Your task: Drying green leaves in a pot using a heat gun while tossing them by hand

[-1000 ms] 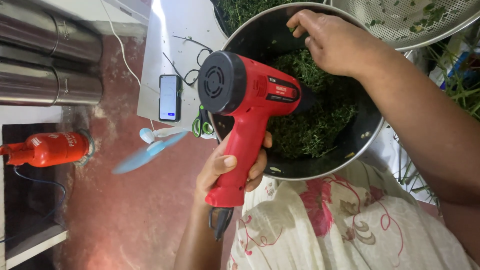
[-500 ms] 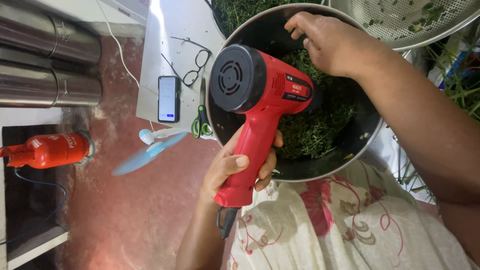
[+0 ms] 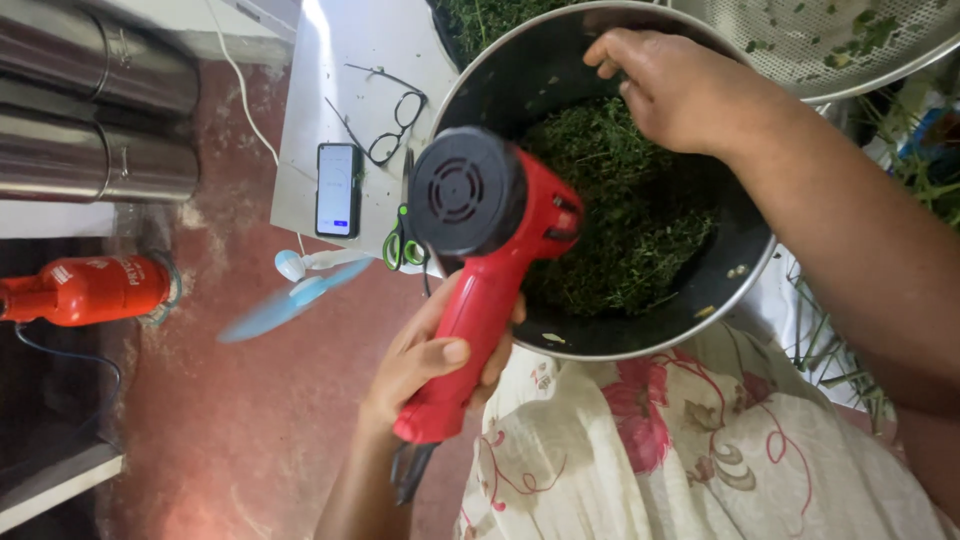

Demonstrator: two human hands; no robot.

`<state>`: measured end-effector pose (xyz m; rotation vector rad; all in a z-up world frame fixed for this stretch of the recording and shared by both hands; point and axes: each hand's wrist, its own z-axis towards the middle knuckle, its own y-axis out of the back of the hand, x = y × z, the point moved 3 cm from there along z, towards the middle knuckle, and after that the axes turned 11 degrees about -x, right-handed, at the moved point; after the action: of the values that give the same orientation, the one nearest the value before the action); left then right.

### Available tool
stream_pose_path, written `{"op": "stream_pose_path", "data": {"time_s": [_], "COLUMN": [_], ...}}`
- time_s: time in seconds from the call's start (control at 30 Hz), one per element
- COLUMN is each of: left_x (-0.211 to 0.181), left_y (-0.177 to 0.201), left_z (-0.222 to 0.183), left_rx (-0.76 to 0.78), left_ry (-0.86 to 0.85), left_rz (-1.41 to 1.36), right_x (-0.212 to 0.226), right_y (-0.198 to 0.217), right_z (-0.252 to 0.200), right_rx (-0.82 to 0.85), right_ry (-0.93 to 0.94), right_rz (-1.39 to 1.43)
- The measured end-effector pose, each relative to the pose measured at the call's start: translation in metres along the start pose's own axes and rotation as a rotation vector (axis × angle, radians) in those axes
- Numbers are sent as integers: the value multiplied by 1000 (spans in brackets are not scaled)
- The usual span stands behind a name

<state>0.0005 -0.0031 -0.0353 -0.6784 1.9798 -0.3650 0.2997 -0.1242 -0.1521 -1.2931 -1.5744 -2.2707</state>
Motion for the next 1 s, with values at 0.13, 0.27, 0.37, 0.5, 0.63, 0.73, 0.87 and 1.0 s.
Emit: {"op": "stream_pose_path", "data": {"time_s": [0.13,0.27,0.37,0.5,0.63,0.73,0.87,1.0], "left_x": [0,-7,-12,-12,-8,-10,-12,-14], "left_y": [17,16,12,10,19,22,25,18], "left_z": [-26,-38,-44,-49,-54,-56,-58,-59], "left_rx": [-107,-80,-82,-138,-92,-88,-89,-91], "left_ry": [-18,-87,-266,-355,-366,-353,-359,-379], "left_rz": [86,56,13,-54,-96,-96,-90,-102], "right_x": [-3,-11,-3,-32,39,63,121,77], "right_y": [-11,-38,-61,-116,-71,-44,16,1], "right_z": [4,8,-4,-43,-56,-52,-35,-1], "right_rx": [143,291,521,888,979,912,1042,872], "right_ry": [-71,-125,-244,-128,-160,148,-170,-188], "right_rz": [-81,-164,-334,-568,-255,-156,-264,-398]}}
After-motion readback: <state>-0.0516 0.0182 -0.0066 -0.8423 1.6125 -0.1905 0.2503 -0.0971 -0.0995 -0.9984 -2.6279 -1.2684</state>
